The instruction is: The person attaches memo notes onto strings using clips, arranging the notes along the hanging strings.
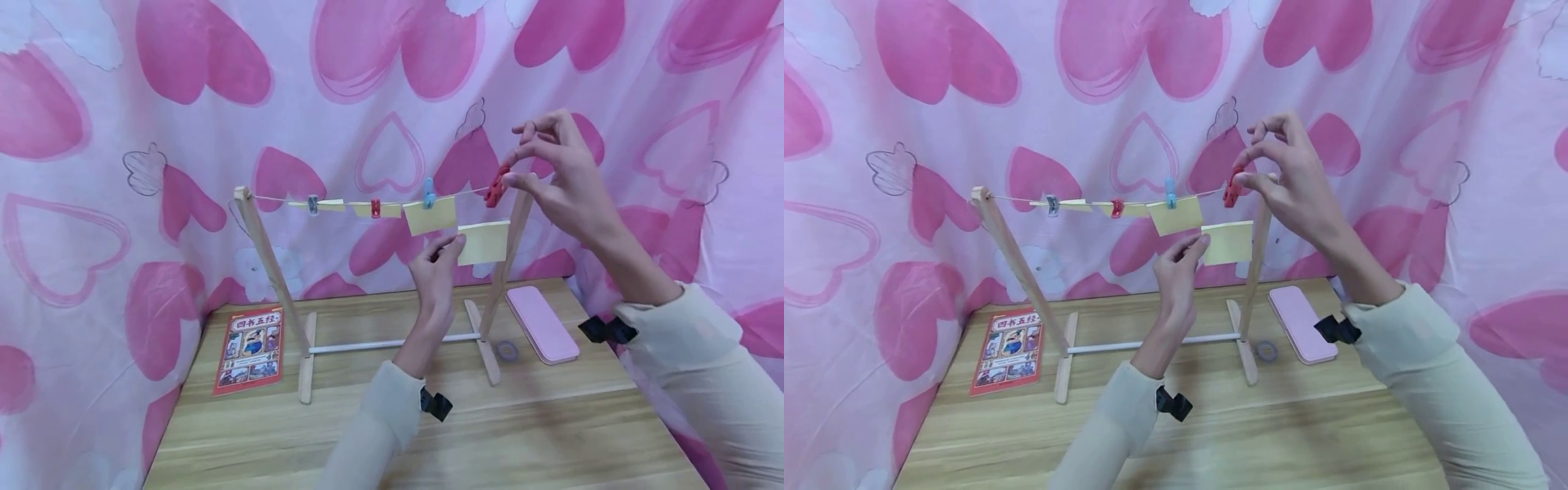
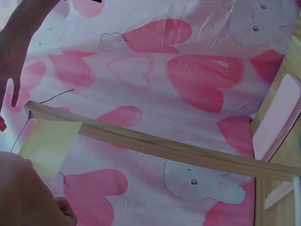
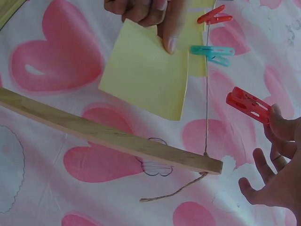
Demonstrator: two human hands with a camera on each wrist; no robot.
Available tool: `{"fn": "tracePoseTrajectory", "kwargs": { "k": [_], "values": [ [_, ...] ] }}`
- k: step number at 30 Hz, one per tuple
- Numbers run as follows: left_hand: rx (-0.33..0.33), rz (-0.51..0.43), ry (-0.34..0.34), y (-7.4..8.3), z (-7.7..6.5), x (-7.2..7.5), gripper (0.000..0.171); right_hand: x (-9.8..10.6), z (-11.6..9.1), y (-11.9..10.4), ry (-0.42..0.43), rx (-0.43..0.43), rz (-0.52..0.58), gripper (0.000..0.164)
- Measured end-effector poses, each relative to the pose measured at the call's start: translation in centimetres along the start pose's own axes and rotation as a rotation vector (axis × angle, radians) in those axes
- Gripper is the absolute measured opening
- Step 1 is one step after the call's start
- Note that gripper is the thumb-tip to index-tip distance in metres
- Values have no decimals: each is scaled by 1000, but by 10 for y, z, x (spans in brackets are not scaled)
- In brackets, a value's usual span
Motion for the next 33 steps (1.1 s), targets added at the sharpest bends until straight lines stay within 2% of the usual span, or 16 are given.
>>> {"fn": "tracePoseTrajectory", "kwargs": {
  "k": [4, 12, 17, 23, 33],
  "values": [
    [-20, -20, 28, 3, 7, -9, 22, -1, 13, 5, -14, -17, -12, 13],
    [-11, -59, 53, 6, 13, -23, 20, 1, 31, 10, -29, -18, -19, 9],
    [-4, -84, 49, 7, 15, -27, 20, -4, 34, 13, -79, -21, -39, 9],
    [6, -115, 65, 8, 18, -31, 21, -6, 34, 14, -98, -10, -50, 9],
    [-28, -149, 85, 12, 20, -35, 21, -12, 33, 21, -131, -19, -47, 8]
  ]
}}
Point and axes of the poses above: each hand's wrist, its own z-axis towards the middle knuckle, its own x-axis out of the back of the hand, y = z × x, the point moved 5 cm from there along z, towards the middle knuckle, and after that the axes turned 6 degrees about -y, right-handed, at the moved point
